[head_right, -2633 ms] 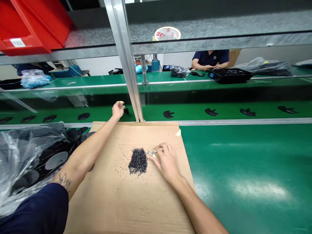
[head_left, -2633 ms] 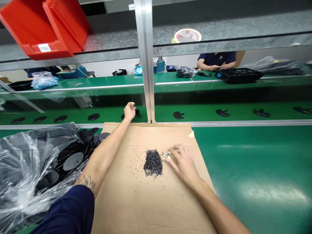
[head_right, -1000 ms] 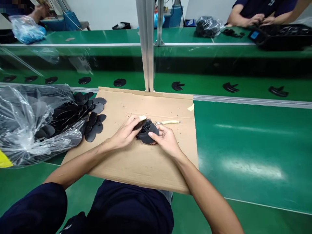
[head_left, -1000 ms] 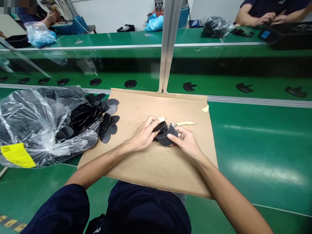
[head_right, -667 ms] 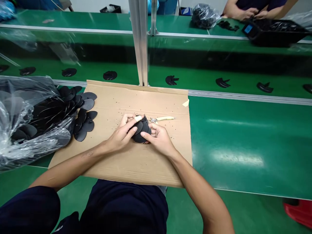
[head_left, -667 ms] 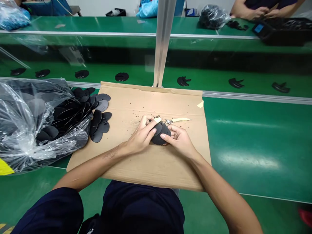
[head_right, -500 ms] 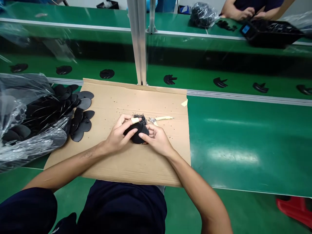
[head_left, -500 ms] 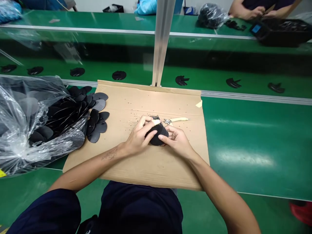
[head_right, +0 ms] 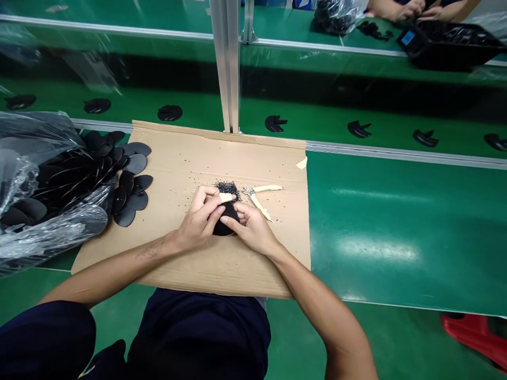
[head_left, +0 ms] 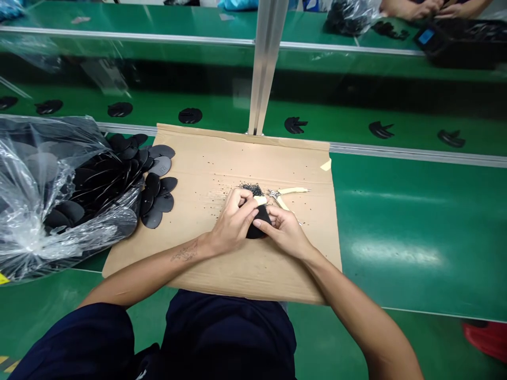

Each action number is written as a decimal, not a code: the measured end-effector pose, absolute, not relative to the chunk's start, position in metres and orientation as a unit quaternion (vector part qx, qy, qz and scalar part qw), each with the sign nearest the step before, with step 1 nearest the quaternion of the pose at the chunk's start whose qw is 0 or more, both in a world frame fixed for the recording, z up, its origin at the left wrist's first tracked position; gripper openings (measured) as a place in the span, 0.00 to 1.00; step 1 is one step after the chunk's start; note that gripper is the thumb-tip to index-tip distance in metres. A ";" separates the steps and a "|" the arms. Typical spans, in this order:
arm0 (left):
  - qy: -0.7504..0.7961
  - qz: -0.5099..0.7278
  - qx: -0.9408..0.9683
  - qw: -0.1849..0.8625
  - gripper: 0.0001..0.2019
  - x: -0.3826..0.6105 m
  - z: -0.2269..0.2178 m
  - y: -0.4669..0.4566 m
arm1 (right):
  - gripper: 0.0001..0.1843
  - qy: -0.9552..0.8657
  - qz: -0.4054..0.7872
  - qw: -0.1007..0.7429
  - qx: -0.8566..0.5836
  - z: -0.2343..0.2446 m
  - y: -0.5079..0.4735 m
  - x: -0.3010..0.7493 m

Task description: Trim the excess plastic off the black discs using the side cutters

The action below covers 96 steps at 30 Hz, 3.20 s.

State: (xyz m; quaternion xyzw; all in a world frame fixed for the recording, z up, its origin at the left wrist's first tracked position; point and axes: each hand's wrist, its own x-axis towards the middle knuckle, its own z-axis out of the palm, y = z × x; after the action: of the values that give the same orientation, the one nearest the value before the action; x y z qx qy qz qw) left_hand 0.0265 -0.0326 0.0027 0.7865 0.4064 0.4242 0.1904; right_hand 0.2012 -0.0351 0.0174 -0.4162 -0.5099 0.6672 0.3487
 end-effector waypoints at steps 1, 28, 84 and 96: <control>0.404 0.423 0.788 0.190 0.17 0.026 0.002 -0.032 | 0.25 -0.509 0.665 0.351 -0.420 0.018 -0.035 0.201; 0.322 0.453 0.783 0.279 0.13 0.005 0.021 -0.022 | 0.13 -0.749 0.353 0.388 -0.405 0.020 -0.037 0.216; 0.364 0.472 0.759 0.261 0.09 -0.006 0.020 -0.015 | 0.30 -0.813 0.108 0.162 -0.549 0.012 0.002 0.269; 0.321 0.476 0.775 0.264 0.08 -0.007 0.016 -0.013 | 0.20 -0.814 0.248 0.351 -0.391 0.032 -0.019 0.239</control>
State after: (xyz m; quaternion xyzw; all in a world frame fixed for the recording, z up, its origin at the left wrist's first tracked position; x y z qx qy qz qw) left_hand -0.0072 -0.0127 0.0158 0.7751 0.3213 0.4759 0.2636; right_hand 0.2387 -0.0185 0.0320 -0.3915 -0.8139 0.2476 0.3506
